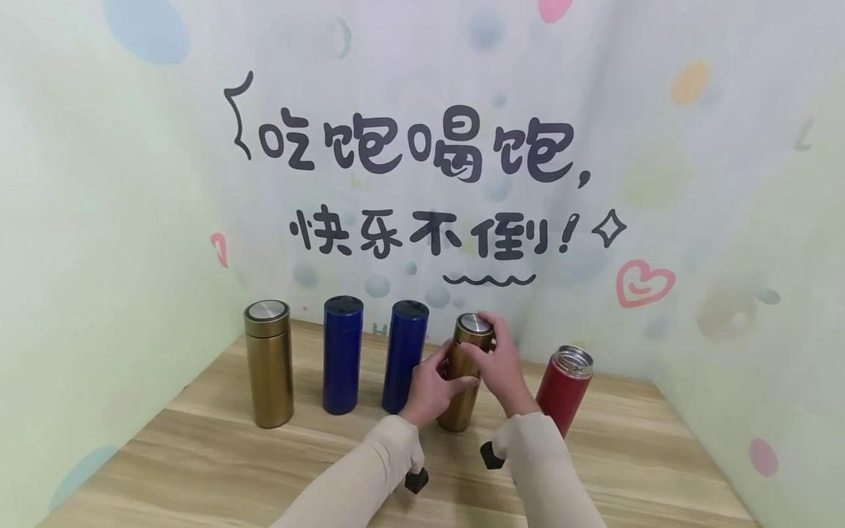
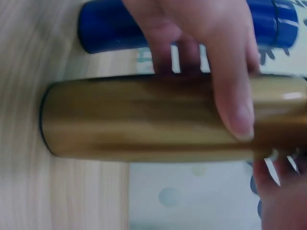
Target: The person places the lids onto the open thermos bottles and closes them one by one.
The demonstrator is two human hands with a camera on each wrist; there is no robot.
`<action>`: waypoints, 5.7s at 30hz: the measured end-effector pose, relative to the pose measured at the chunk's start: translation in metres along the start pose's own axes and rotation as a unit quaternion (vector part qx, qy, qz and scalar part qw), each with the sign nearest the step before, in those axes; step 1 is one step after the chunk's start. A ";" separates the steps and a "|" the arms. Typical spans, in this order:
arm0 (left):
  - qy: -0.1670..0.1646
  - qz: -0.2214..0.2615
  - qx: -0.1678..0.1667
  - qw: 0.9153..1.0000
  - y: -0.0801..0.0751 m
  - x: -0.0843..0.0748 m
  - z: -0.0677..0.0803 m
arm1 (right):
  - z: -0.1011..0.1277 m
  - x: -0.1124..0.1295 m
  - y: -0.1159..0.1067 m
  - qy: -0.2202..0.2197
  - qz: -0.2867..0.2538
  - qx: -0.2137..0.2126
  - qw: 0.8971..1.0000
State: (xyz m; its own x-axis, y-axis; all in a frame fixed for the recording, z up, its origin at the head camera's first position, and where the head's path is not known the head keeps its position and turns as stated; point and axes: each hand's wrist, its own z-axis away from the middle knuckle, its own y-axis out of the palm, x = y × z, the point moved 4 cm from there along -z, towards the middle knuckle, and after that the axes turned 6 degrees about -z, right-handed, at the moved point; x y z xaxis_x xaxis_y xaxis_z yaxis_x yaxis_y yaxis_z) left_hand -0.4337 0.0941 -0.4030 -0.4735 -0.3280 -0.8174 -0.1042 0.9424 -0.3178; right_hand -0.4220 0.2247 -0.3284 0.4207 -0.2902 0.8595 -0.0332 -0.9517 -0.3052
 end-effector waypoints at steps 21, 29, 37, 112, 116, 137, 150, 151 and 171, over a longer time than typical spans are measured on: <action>-0.017 0.007 0.002 1.000 0.003 0.003 0.000 | 0.003 -0.002 0.001 0.007 0.099 -0.092 0.991; -0.016 0.016 -0.006 1.000 0.004 0.005 0.001 | 0.009 0.004 0.012 -0.060 0.148 -0.184 0.970; -0.023 0.027 0.000 0.999 0.004 0.006 0.001 | 0.009 0.007 0.015 -0.065 0.246 -0.205 0.945; -0.013 0.002 -0.012 1.000 0.005 0.007 0.002 | 0.022 0.002 0.022 -0.123 0.231 -0.254 0.931; -0.019 0.003 -0.011 1.000 0.005 0.007 0.002 | 0.018 -0.002 0.018 -0.083 0.173 -0.199 0.961; -0.019 0.007 -0.008 1.000 0.002 0.005 0.005 | 0.010 -0.014 0.008 0.024 0.009 -0.085 0.996; -0.005 0.006 -0.014 1.000 0.002 0.006 0.003 | 0.016 -0.013 0.012 -0.007 0.029 -0.167 0.986; -0.004 0.006 -0.015 1.000 0.002 0.006 0.003 | 0.017 -0.014 0.012 -0.010 0.028 -0.170 0.985; -0.008 0.010 -0.005 1.000 0.003 0.004 0.004 | 0.018 -0.007 0.005 -0.055 0.051 -0.154 0.985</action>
State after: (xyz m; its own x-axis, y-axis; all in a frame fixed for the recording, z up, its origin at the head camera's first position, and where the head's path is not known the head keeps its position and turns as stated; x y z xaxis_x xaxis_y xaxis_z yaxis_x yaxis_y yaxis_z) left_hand -0.4327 0.0960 -0.4088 -0.4616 -0.3100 -0.8312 -0.1039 0.9494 -0.2963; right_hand -0.4092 0.2238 -0.3435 0.4954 -0.3902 0.7761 -0.3477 -0.9078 -0.2345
